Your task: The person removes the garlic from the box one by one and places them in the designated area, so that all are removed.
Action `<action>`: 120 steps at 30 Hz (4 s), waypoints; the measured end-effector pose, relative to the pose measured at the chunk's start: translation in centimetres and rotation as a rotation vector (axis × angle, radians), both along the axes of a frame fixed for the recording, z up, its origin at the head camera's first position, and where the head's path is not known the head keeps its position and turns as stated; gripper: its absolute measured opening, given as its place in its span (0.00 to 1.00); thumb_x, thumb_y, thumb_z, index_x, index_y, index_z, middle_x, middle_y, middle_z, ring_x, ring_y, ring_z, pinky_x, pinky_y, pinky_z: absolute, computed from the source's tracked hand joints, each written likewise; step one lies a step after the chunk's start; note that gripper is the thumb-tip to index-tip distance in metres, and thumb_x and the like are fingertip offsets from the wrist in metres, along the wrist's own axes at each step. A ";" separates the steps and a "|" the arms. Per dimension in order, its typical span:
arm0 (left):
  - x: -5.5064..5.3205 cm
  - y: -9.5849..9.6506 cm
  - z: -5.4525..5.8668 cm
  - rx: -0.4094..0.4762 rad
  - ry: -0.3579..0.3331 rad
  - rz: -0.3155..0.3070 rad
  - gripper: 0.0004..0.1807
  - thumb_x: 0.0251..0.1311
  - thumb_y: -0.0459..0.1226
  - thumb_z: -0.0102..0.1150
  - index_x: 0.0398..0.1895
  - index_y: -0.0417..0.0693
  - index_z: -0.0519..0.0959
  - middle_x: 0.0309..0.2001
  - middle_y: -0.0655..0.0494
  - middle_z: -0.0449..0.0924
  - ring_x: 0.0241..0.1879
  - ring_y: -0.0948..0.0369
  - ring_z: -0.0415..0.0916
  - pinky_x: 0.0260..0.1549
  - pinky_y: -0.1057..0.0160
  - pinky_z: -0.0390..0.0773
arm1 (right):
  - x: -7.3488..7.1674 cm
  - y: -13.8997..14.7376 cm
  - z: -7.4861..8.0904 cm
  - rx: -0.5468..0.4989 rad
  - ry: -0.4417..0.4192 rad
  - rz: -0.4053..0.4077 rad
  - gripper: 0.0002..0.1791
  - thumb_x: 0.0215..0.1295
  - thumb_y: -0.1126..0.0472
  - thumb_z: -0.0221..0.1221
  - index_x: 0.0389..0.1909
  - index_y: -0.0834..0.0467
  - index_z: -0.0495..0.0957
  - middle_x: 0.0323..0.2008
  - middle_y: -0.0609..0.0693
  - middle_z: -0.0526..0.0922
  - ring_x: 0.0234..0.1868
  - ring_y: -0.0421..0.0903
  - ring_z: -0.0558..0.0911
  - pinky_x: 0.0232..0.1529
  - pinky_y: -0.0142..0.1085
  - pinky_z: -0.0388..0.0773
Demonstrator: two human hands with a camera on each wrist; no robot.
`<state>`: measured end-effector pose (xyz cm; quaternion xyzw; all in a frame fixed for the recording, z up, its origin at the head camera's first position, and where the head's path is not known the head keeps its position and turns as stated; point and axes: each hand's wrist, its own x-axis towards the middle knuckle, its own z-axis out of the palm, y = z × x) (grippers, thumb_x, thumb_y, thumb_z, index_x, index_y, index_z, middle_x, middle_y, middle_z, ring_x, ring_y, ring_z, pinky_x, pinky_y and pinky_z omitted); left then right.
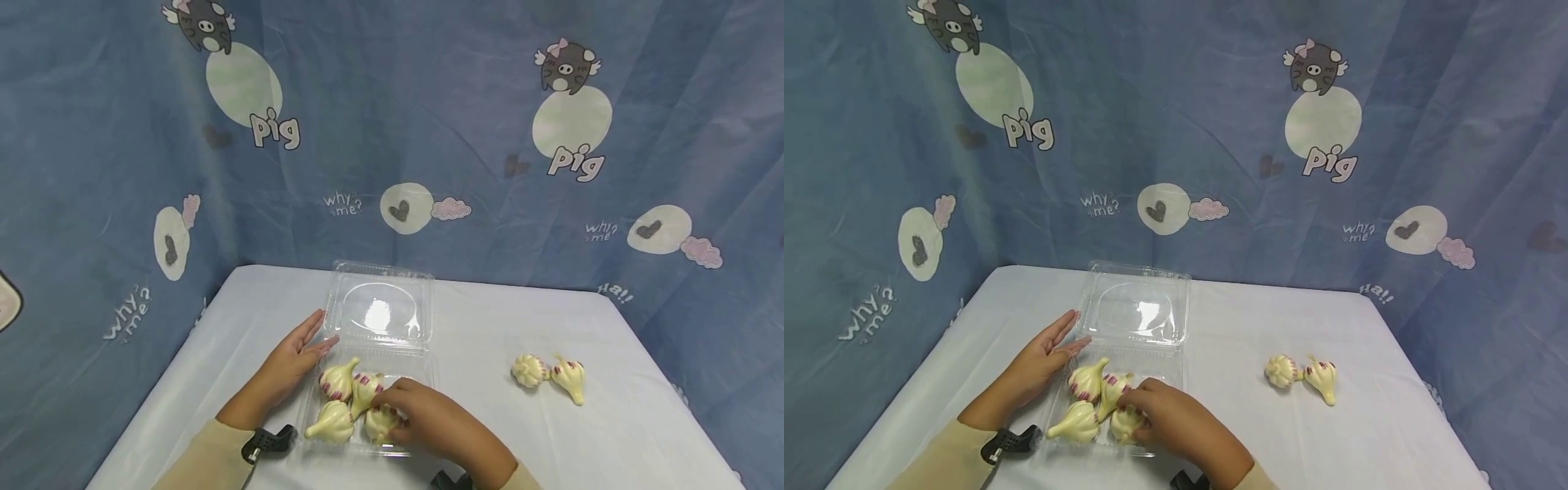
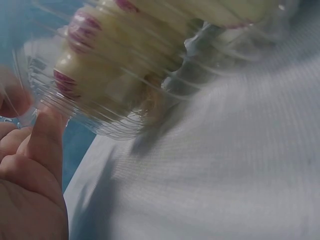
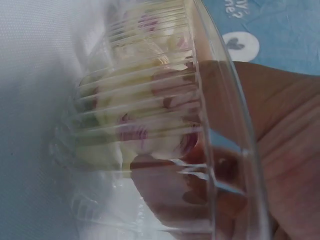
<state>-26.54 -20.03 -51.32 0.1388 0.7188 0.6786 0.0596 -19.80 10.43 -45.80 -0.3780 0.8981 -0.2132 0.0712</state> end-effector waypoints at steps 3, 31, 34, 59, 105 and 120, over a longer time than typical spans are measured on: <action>0.0 -0.1 -0.2 0.011 -0.003 -0.006 0.45 0.74 0.24 0.51 0.86 0.43 0.39 0.86 0.44 0.34 0.75 0.41 0.63 0.62 0.79 0.70 | -0.1 0.0 -0.1 0.005 0.008 0.011 0.24 0.61 0.59 0.74 0.59 0.43 0.84 0.52 0.38 0.82 0.46 0.28 0.77 0.45 0.24 0.78; -0.1 0.0 -0.2 0.035 -0.004 -0.023 0.45 0.74 0.24 0.50 0.86 0.43 0.38 0.86 0.43 0.33 0.75 0.40 0.61 0.62 0.78 0.72 | 0.0 0.5 0.0 -0.034 0.013 0.015 0.26 0.64 0.61 0.71 0.63 0.48 0.82 0.54 0.42 0.81 0.48 0.30 0.77 0.47 0.23 0.78; -0.1 0.0 -0.3 0.029 -0.002 -0.024 0.45 0.73 0.24 0.50 0.86 0.43 0.38 0.86 0.44 0.32 0.75 0.40 0.62 0.62 0.78 0.71 | 0.0 0.6 -0.1 -0.047 0.009 0.024 0.26 0.64 0.62 0.71 0.63 0.49 0.82 0.54 0.42 0.81 0.47 0.29 0.77 0.46 0.22 0.78; -0.1 0.2 -0.3 0.014 0.011 -0.013 0.45 0.73 0.24 0.51 0.86 0.44 0.40 0.86 0.43 0.34 0.75 0.41 0.64 0.62 0.78 0.71 | 0.1 1.2 0.4 -0.133 -0.070 0.016 0.25 0.67 0.64 0.69 0.65 0.51 0.80 0.56 0.42 0.81 0.52 0.31 0.77 0.49 0.22 0.81; 0.0 0.1 -0.1 -0.009 0.010 -0.001 0.45 0.73 0.24 0.50 0.86 0.43 0.40 0.86 0.43 0.35 0.73 0.47 0.68 0.61 0.78 0.71 | 0.4 4.2 1.0 -0.456 -0.355 -0.104 0.28 0.69 0.57 0.69 0.68 0.39 0.76 0.65 0.46 0.79 0.64 0.49 0.80 0.52 0.29 0.84; 0.0 0.0 -0.2 0.010 0.013 -0.019 0.45 0.73 0.24 0.48 0.86 0.42 0.38 0.86 0.43 0.34 0.74 0.43 0.65 0.62 0.77 0.72 | 0.5 5.8 0.8 -0.549 -0.379 -0.155 0.27 0.68 0.57 0.71 0.66 0.49 0.78 0.58 0.46 0.84 0.58 0.45 0.83 0.50 0.34 0.86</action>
